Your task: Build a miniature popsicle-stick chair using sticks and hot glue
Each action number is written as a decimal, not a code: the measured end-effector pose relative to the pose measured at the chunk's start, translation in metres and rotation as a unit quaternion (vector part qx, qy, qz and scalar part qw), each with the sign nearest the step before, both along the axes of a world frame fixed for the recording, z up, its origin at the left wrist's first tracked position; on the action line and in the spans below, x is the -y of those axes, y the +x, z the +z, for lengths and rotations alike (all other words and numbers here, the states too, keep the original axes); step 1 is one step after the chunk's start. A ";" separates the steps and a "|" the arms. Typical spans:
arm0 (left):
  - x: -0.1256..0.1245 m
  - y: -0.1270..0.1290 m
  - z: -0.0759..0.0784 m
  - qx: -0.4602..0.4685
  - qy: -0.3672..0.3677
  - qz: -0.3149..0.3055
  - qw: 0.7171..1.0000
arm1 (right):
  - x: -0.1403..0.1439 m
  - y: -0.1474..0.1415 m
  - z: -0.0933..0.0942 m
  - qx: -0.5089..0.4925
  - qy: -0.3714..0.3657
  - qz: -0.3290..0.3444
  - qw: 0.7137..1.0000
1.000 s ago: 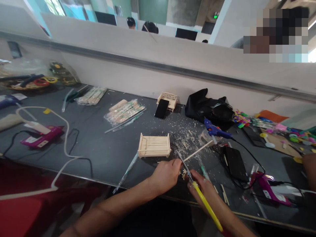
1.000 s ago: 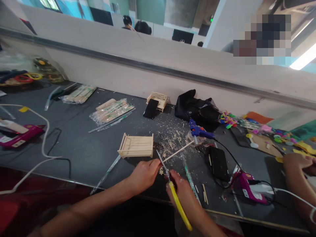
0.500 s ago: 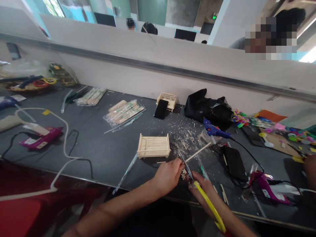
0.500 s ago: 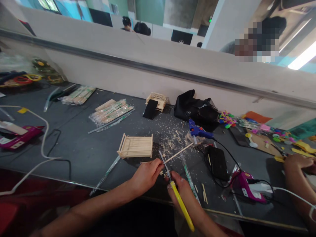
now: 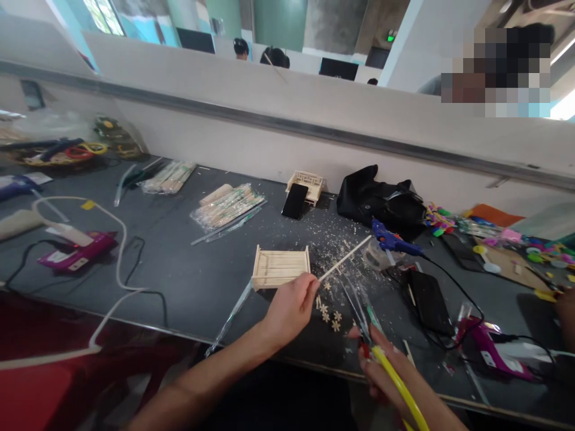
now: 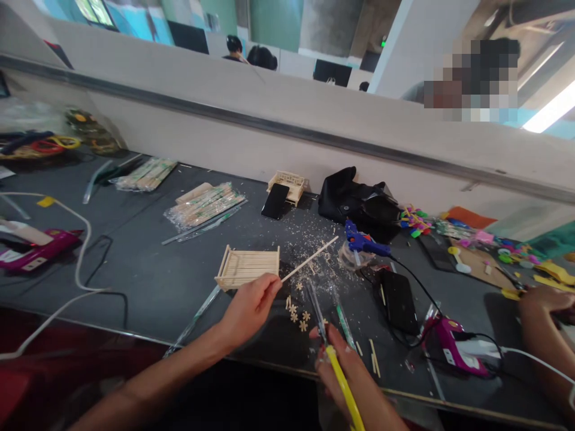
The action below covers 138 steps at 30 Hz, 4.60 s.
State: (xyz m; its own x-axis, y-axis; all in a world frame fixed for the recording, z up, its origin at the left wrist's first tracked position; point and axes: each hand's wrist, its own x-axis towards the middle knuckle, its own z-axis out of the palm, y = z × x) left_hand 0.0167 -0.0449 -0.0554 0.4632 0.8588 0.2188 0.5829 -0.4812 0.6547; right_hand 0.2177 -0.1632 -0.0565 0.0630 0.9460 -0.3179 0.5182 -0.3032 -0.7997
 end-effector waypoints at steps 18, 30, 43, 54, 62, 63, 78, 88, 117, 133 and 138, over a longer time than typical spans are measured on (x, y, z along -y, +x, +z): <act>-0.001 -0.024 0.010 -0.067 0.155 -0.148 0.974 | -0.046 -0.023 0.049 0.465 0.521 0.124 0.705; 0.004 -0.024 0.008 -0.067 0.222 -0.137 0.963 | -0.059 -0.037 0.047 0.394 0.500 0.138 0.759; 0.011 -0.021 0.008 -0.026 0.274 -0.084 0.958 | -0.055 -0.046 0.036 0.401 0.512 0.093 0.754; 0.012 -0.018 0.003 -0.061 0.251 -0.063 0.964 | -0.053 -0.053 0.033 0.420 0.509 0.076 0.747; 0.006 -0.034 0.007 0.144 0.023 -0.110 0.983 | -0.055 -0.034 0.038 0.400 0.541 0.074 0.736; 0.007 -0.036 0.009 0.178 -0.043 -0.112 0.977 | -0.060 -0.025 0.035 0.387 0.538 0.081 0.745; 0.009 -0.035 0.008 0.425 -0.424 -0.079 0.796 | -0.076 0.048 -0.018 0.451 0.437 0.067 0.776; 0.006 -0.030 0.002 0.479 -0.452 -0.076 0.749 | -0.001 0.079 -0.049 0.447 0.299 0.066 0.841; 0.025 -0.019 0.001 0.433 -0.266 -0.041 0.860 | -0.023 -0.021 0.020 0.229 0.406 0.150 0.872; 0.023 -0.025 0.003 0.391 -0.080 -0.064 0.915 | -0.020 -0.023 0.024 0.273 0.415 0.174 0.850; 0.024 -0.024 0.002 0.388 -0.062 -0.062 0.917 | -0.018 -0.023 0.020 0.285 0.407 0.179 0.849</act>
State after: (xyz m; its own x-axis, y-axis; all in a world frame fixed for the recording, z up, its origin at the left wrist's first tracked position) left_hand -0.0077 -0.0691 -0.0539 0.3038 0.8509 0.4287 -0.1366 -0.4064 0.9034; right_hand 0.1951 -0.1452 -0.0370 -0.3512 0.8282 0.4367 0.8340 0.4888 -0.2561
